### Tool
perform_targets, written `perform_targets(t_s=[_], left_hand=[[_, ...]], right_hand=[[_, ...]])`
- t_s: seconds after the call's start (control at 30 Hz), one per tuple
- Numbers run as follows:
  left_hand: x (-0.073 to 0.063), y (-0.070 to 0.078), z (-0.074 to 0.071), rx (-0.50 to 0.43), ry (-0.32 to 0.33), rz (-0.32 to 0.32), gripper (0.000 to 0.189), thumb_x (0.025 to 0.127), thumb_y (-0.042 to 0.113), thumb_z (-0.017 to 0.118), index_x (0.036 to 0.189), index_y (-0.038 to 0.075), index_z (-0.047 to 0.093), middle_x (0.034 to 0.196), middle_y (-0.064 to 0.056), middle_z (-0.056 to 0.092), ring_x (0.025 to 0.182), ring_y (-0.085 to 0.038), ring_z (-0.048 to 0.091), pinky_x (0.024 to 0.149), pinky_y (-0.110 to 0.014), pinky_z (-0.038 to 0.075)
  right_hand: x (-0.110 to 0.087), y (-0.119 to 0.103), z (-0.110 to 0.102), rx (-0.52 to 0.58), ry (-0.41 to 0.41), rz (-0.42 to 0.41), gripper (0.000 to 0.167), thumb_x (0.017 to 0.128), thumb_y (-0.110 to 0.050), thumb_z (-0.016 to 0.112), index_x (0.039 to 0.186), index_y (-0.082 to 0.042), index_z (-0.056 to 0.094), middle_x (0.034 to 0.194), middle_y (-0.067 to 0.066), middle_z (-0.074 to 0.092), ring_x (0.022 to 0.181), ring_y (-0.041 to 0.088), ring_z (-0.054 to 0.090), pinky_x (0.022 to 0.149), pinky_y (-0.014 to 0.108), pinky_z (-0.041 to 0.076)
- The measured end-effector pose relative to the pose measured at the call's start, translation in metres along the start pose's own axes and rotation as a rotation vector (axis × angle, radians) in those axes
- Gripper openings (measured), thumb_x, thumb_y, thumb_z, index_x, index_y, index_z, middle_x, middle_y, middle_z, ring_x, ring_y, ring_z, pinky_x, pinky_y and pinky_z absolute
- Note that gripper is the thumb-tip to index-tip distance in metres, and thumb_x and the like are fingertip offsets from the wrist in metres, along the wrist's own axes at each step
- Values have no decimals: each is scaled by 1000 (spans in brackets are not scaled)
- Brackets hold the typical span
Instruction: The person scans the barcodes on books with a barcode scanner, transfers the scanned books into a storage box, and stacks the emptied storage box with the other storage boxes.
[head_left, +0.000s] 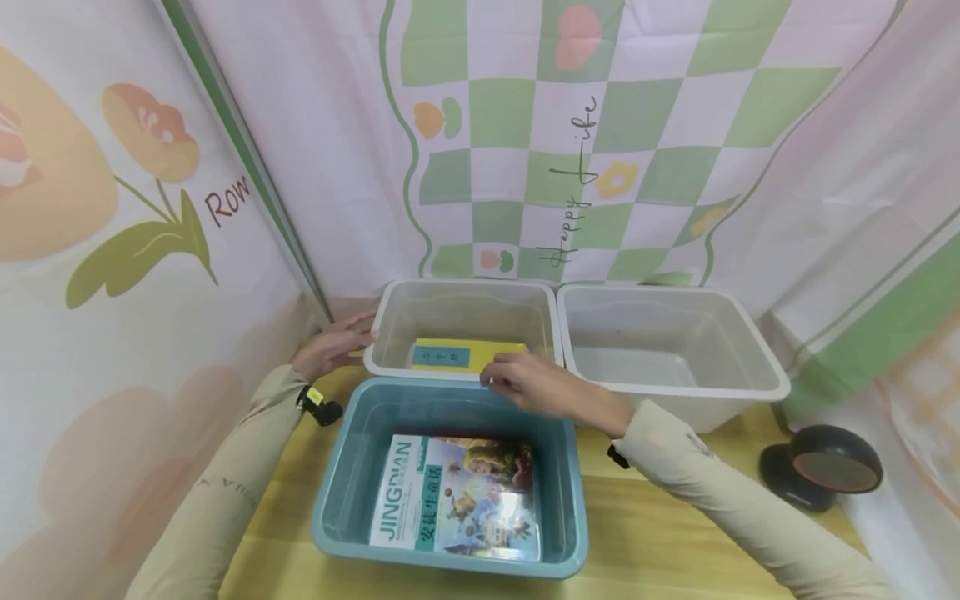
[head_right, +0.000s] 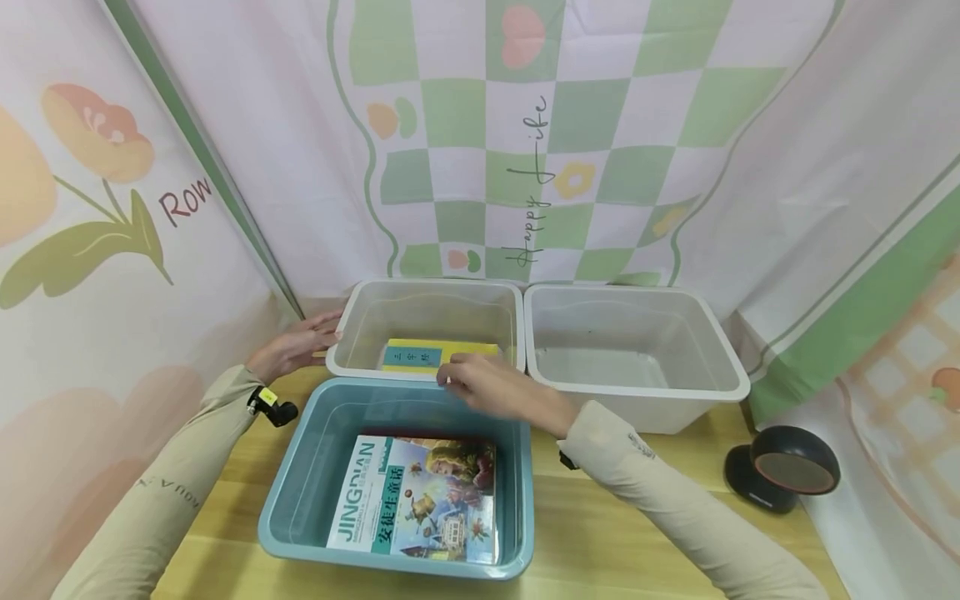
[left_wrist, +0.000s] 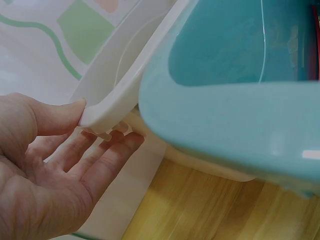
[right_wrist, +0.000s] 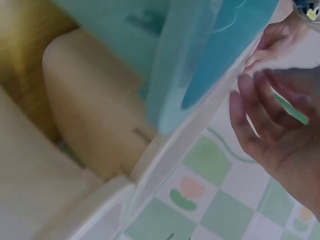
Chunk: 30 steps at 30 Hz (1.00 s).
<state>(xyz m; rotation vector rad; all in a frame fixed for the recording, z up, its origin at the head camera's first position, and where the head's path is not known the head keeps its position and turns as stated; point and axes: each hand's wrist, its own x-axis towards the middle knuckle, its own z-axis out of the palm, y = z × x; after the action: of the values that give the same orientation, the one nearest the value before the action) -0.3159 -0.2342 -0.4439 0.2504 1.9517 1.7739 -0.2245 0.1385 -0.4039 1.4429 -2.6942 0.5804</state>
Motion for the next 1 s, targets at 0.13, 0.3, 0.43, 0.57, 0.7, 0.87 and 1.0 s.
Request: perform_targets(t_s=[0.13, 0.3, 0.43, 0.57, 0.7, 0.87, 1.0], left_hand=[[-1, -1, 0, -3, -5, 2, 67, 110, 7, 46, 169, 9, 14, 165, -30, 32, 146, -44, 40, 119, -63, 38], [-1, -1, 1, -10, -6, 7, 68, 110, 7, 45, 169, 8, 12, 165, -30, 30, 146, -42, 41, 119, -63, 37], [-1, -1, 1, -11, -5, 5, 68, 110, 7, 45, 169, 9, 12, 166, -30, 29, 147, -43, 39, 119, -62, 37], [-1, -1, 2, -15, -8, 8, 67, 110, 6, 44, 169, 8, 12, 167, -29, 28, 148, -44, 37, 119, -62, 38], [-1, -1, 1, -21, -23, 21, 67, 110, 5, 44, 169, 7, 11, 168, -28, 27, 149, -46, 35, 119, -62, 38], [-1, 0, -1, -13, -32, 29, 67, 110, 5, 44, 169, 8, 12, 167, -30, 28, 146, -43, 39, 119, -64, 37], [-1, 1, -1, -7, -35, 27, 67, 110, 6, 44, 169, 8, 12, 166, -31, 28, 144, -40, 43, 119, -65, 36]], right_hand=[[1, -7, 6, 12, -220, 16, 19, 102, -6, 64, 118, -5, 74, 107, 7, 75, 83, 11, 67, 73, 25, 57], [5, -19, 20, 21, -500, 176, 31, 104, -16, 66, 134, -8, 69, 118, 5, 74, 92, 10, 69, 84, 31, 59], [11, -27, 31, -4, -628, 321, 38, 103, -20, 69, 140, -12, 66, 122, 3, 74, 88, 8, 67, 83, 32, 57], [17, -30, 38, -5, -687, 408, 42, 99, -23, 74, 139, -14, 66, 118, 1, 74, 88, 9, 64, 83, 33, 56], [25, -33, 38, -20, -754, 436, 48, 98, -28, 74, 143, -16, 63, 129, 2, 71, 101, 12, 65, 93, 35, 56], [43, -40, 27, -34, -793, 392, 55, 104, -33, 67, 154, -16, 53, 154, 3, 57, 136, 20, 57, 115, 41, 47], [55, -47, 28, 7, -761, 355, 57, 103, -36, 67, 154, -19, 53, 154, 3, 57, 143, 23, 52, 121, 44, 42]])
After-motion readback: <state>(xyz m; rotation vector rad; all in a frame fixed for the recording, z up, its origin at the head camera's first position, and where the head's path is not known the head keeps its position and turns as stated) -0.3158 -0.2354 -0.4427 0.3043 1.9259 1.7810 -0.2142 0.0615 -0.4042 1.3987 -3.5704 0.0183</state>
